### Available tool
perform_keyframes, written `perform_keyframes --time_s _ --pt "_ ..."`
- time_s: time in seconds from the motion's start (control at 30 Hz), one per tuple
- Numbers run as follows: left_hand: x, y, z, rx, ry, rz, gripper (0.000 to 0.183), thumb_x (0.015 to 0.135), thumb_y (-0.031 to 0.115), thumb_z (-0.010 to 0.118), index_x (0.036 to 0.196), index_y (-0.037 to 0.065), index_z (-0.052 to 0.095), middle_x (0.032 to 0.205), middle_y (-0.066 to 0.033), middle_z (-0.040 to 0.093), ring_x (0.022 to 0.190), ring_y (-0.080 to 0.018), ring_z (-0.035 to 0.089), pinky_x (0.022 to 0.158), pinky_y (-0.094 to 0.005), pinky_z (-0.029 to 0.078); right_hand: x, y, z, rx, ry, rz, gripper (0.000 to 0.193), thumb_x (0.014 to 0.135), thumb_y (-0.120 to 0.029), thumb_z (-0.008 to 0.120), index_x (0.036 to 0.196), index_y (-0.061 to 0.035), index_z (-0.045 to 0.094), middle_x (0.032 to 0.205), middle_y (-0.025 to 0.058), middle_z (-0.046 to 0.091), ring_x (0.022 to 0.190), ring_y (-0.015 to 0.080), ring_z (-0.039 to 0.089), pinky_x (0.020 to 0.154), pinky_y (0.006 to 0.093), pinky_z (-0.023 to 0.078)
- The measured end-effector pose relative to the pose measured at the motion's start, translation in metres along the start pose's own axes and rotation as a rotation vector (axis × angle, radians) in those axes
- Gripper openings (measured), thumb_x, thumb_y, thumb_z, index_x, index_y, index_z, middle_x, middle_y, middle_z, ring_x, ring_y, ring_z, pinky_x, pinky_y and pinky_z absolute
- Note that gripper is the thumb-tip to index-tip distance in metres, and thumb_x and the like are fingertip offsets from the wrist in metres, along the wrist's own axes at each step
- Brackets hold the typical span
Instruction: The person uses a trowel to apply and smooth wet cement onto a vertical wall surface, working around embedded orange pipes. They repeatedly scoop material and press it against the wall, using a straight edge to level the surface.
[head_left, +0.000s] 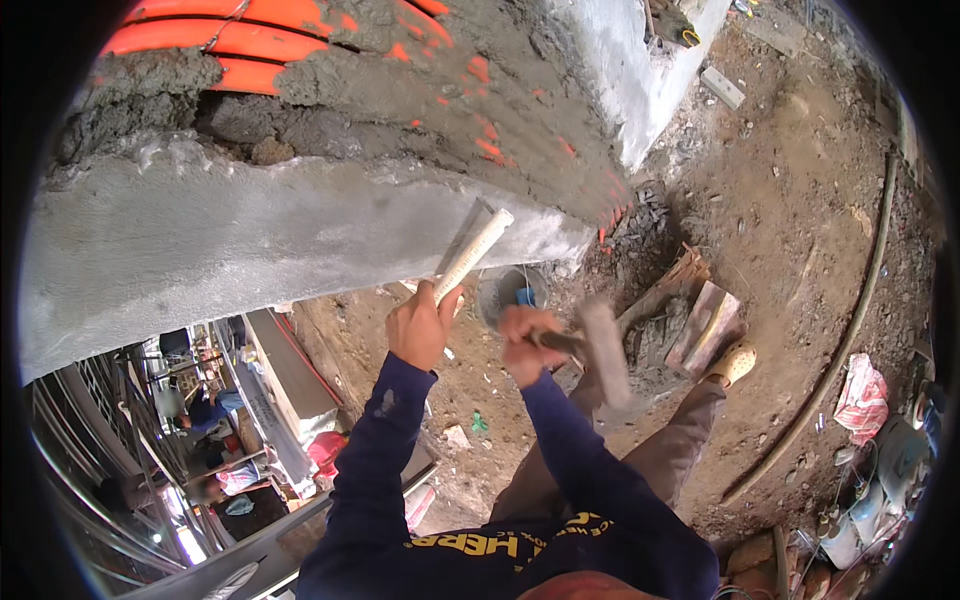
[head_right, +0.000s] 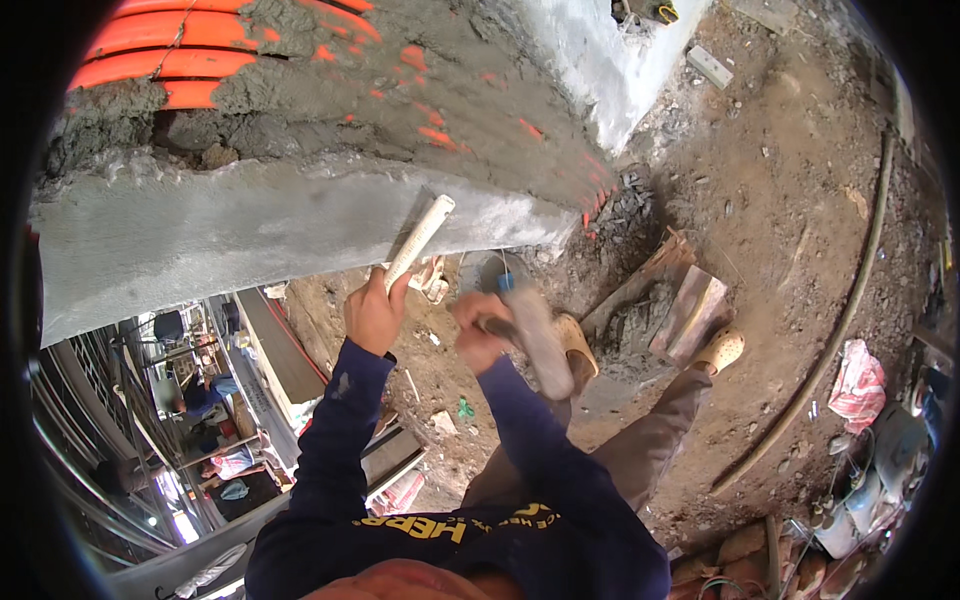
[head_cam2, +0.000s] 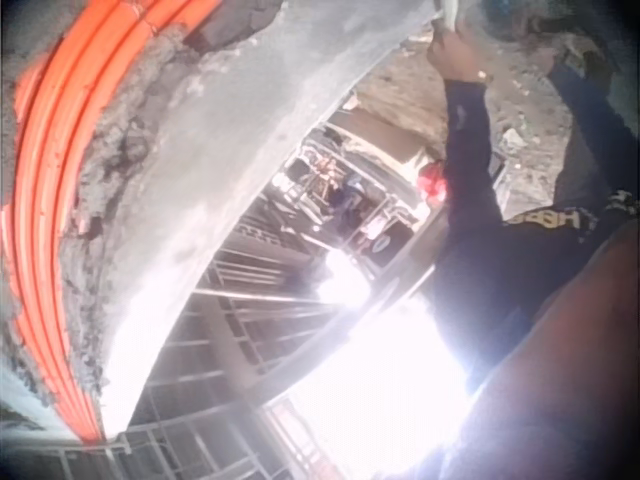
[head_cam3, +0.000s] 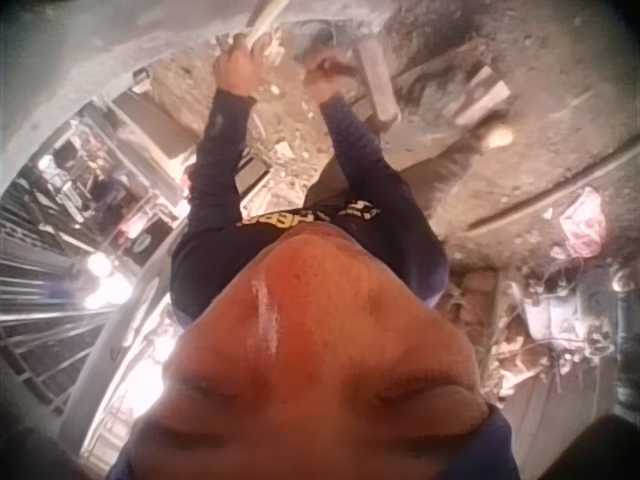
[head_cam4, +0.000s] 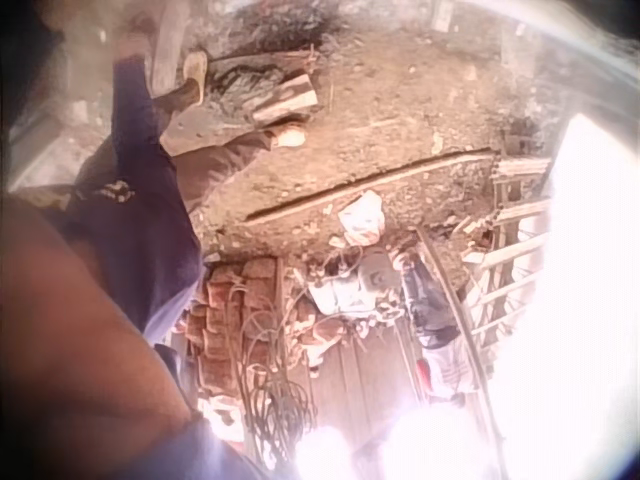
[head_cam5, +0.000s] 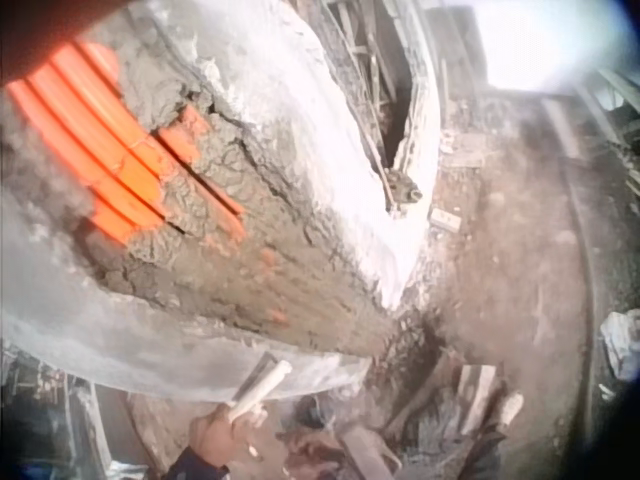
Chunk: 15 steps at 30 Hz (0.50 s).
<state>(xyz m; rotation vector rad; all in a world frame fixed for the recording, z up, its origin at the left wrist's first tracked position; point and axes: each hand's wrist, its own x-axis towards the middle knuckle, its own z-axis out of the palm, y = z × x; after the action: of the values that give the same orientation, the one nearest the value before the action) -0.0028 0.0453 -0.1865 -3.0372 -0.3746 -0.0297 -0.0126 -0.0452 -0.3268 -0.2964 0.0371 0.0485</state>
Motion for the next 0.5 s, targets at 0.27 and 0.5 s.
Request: perform_keyframes --time_s 0.27,0.5 --pt "0.001 -0.008 0.006 -0.048 -0.008 0.009 0.037 0.09 0.037 0.061 0.083 0.001 0.057 0.06 -0.0189 0.06 0.055 -0.0375 0.062 0.048 -0.0446 0.047 -0.019 0.007 -0.018 0.025 0.177 0.159 0.052 0.094 -0.053 0.044 0.07 -0.0073 0.044 0.056 0.0037 0.043 0.042 0.0137 0.036 0.038 0.0285 0.026" --pt "-0.003 -0.011 0.02 -0.081 0.013 -0.022 0.037 0.091 0.037 0.06 0.083 0.001 0.056 0.059 -0.0186 0.059 0.055 -0.0377 0.062 0.048 -0.0438 0.047 -0.008 -0.017 -0.006 -0.09 0.328 0.421 0.062 0.085 -0.068 0.046 0.067 -0.008 0.043 0.053 0.0016 0.037 0.042 0.0129 0.031 0.038 0.0268 0.022"
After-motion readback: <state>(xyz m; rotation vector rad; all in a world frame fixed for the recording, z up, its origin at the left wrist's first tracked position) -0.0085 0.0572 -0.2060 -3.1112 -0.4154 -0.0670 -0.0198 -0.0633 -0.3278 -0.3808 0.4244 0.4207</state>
